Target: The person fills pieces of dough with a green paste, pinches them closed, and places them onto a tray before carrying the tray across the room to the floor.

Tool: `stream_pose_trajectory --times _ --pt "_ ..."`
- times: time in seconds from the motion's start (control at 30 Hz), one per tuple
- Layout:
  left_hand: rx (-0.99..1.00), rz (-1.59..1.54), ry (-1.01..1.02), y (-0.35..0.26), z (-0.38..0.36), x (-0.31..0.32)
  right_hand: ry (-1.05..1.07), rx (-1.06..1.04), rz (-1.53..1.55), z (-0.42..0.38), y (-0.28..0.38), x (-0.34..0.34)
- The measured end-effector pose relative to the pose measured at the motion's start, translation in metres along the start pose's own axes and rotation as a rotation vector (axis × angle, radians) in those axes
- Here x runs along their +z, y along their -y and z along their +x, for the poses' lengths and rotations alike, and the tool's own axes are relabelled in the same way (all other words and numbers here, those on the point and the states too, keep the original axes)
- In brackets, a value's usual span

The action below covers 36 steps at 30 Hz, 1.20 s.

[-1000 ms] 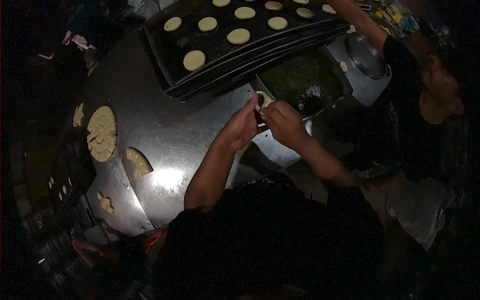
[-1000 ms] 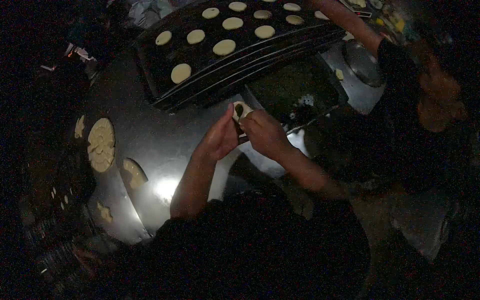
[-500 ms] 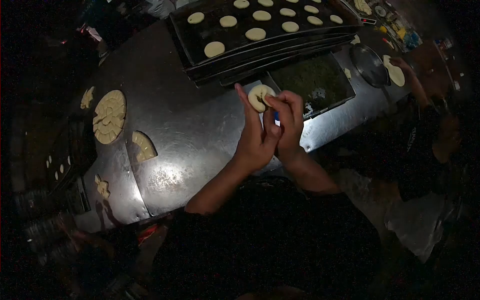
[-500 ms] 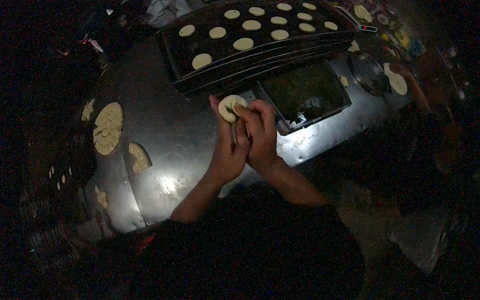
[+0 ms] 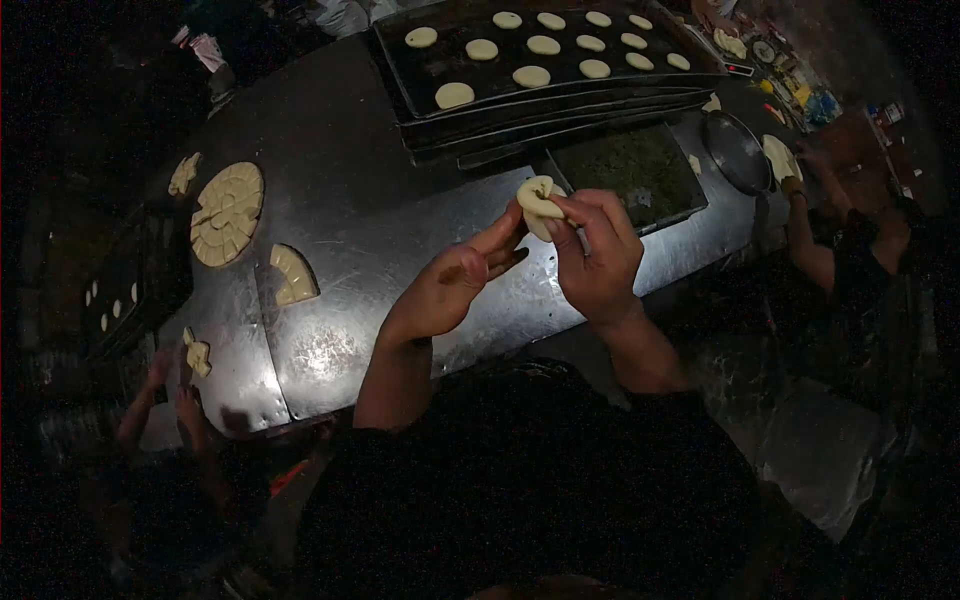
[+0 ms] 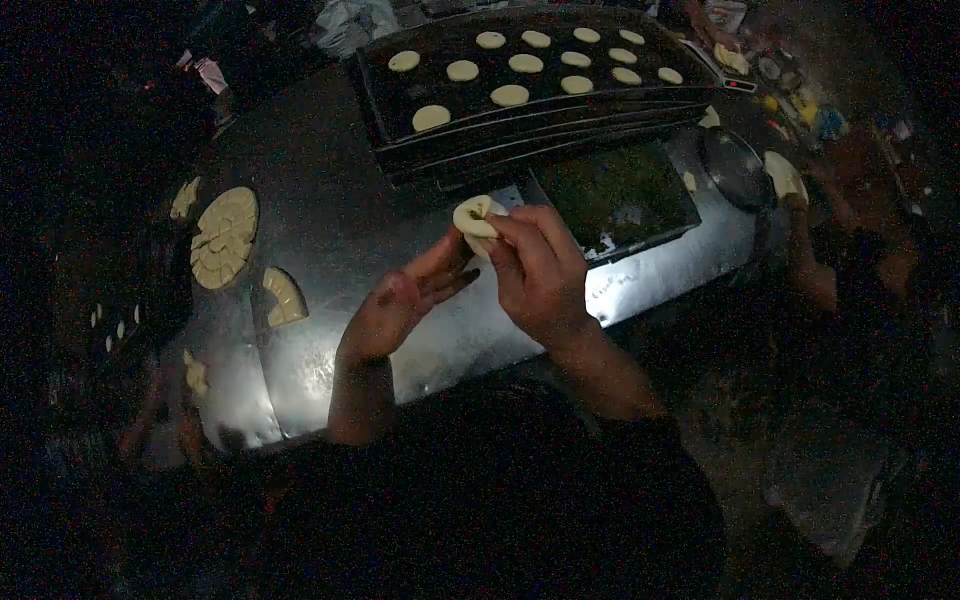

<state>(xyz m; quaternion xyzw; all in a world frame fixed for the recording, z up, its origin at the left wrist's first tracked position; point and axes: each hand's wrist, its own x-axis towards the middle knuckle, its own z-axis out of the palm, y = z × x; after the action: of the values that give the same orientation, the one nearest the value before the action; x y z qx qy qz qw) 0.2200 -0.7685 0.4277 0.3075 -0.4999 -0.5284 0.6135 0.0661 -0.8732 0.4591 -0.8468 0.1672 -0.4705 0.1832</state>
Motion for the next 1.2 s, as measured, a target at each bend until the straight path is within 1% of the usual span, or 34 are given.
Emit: stream_pose_trajectory --times 0.03,0.07,0.1,0.13,0.2,0.23,0.27,0.33,0.37,0.4,0.43,0.47,0.5,0.53,0.6,0.63,0.67,0.7,0.73,0.77,0.8,0.83,0.87,0.9,0.93,1.0,1.03,1.07,1.1,1.13,1.17,1.2 --pt "0.003 0.001 -0.001 -0.003 0.002 0.007 0.024 0.09 0.097 0.003 0.005 -0.003" --pt "0.025 0.047 -0.213 -0.008 0.008 0.018 0.045 0.182 0.195 0.004 0.009 -0.005" --pt "0.045 0.091 -0.428 -0.01 0.011 0.026 0.124 0.246 0.287 0.003 0.009 -0.006" --pt "0.047 0.091 -0.433 -0.006 0.009 0.027 0.128 0.244 0.289 0.003 0.016 -0.007" --pt "-0.062 -0.136 -0.666 0.002 0.006 0.024 0.266 0.263 0.204 0.007 0.035 -0.007" --pt "-0.059 -0.136 -0.67 0.001 0.005 0.023 0.203 0.136 0.153 0.005 0.035 0.001" --pt "-0.062 -0.156 -0.673 0.0 0.004 0.023 0.207 0.137 0.156 0.003 0.033 0.001" --pt "-0.067 -0.175 -0.68 -0.001 0.0 0.022 0.319 -0.029 0.098 0.003 0.024 -0.003" --pt "-0.089 -0.161 -0.584 -0.002 -0.004 0.019 0.357 0.014 0.194 0.004 0.02 -0.007" --pt "-0.112 -0.145 -0.486 -0.003 -0.007 0.017 0.357 0.014 0.195 0.008 0.015 -0.012" --pt "-0.114 -0.144 -0.488 -0.004 -0.01 0.016 0.425 0.038 0.33 0.013 0.01 -0.018" --pt "-0.113 -0.092 -0.409 -0.005 -0.013 0.016 0.492 0.063 0.466 0.018 0.009 -0.021" --pt "-0.111 -0.041 -0.33 -0.005 -0.015 0.016 0.511 0.102 0.534 0.024 0.014 -0.023" --pt "-0.114 -0.041 -0.333 -0.004 -0.014 0.017 0.513 0.104 0.537 0.022 0.016 -0.017" --pt "0.178 0.26 -0.491 0.001 -0.005 0.021 0.405 0.279 0.903 0.015 0.018 0.001" --pt "0.18 0.261 -0.497 0.003 0.0 0.025 0.374 0.37 0.836 0.008 0.017 0.005" --pt "0.244 0.193 -0.693 0.005 0.004 0.03 0.38 0.371 0.841 0.003 0.021 0.011" --pt "0.307 0.124 -0.89 0.006 0.005 0.032 0.292 0.35 0.674 -0.002 0.027 0.018" --pt "0.306 0.128 -0.898 0.007 0.003 0.029 0.204 0.325 0.508 -0.005 0.031 0.027" --pt "0.228 0.079 -0.934 0.009 0.002 0.023 0.133 0.196 0.412 -0.006 0.032 0.035" --pt "0.149 0.028 -0.971 0.009 0.002 0.019 0.141 0.194 0.419 -0.002 0.037 0.037" --pt "0.151 0.028 -0.982 0.001 0.004 0.018 0.129 0.108 0.308 0.007 0.047 0.036" --pt "0.052 0.009 -1.036 -0.013 0.007 0.019 0.118 0.024 0.197 0.011 0.053 0.036" --pt "-0.047 -0.012 -1.087 -0.02 0.008 0.018 0.136 0.007 0.197 0.007 0.052 0.041" --pt "-0.045 -0.014 -1.094 -0.017 0.006 0.013 0.142 0.005 0.2 0.003 0.048 0.043" --pt "-0.007 0.01 -1.025 -0.006 0.004 0.003 0.298 0.006 0.205 0.002 0.034 0.039" --pt "-0.007 0.005 -1.03 -0.002 0.0 0.001 0.393 0.05 0.273 0.012 0.033 0.034" --pt "-0.033 -0.029 -0.983 0.001 -0.003 -0.003 0.398 0.048 0.273 0.023 0.035 0.033" --pt "-0.061 -0.061 -0.935 0.003 -0.006 -0.006 0.458 0.264 0.442 0.032 0.039 0.032" --pt "-0.062 -0.065 -0.939 0.004 -0.008 -0.008 0.515 0.485 0.608 0.038 0.039 0.034" --pt "-0.088 -0.151 -0.901 0.005 -0.009 -0.011 0.594 0.439 0.556 0.04 0.032 0.04" --pt "-0.111 -0.236 -0.861 0.007 -0.009 -0.015 0.603 0.44 0.555 0.042 0.029 0.045"
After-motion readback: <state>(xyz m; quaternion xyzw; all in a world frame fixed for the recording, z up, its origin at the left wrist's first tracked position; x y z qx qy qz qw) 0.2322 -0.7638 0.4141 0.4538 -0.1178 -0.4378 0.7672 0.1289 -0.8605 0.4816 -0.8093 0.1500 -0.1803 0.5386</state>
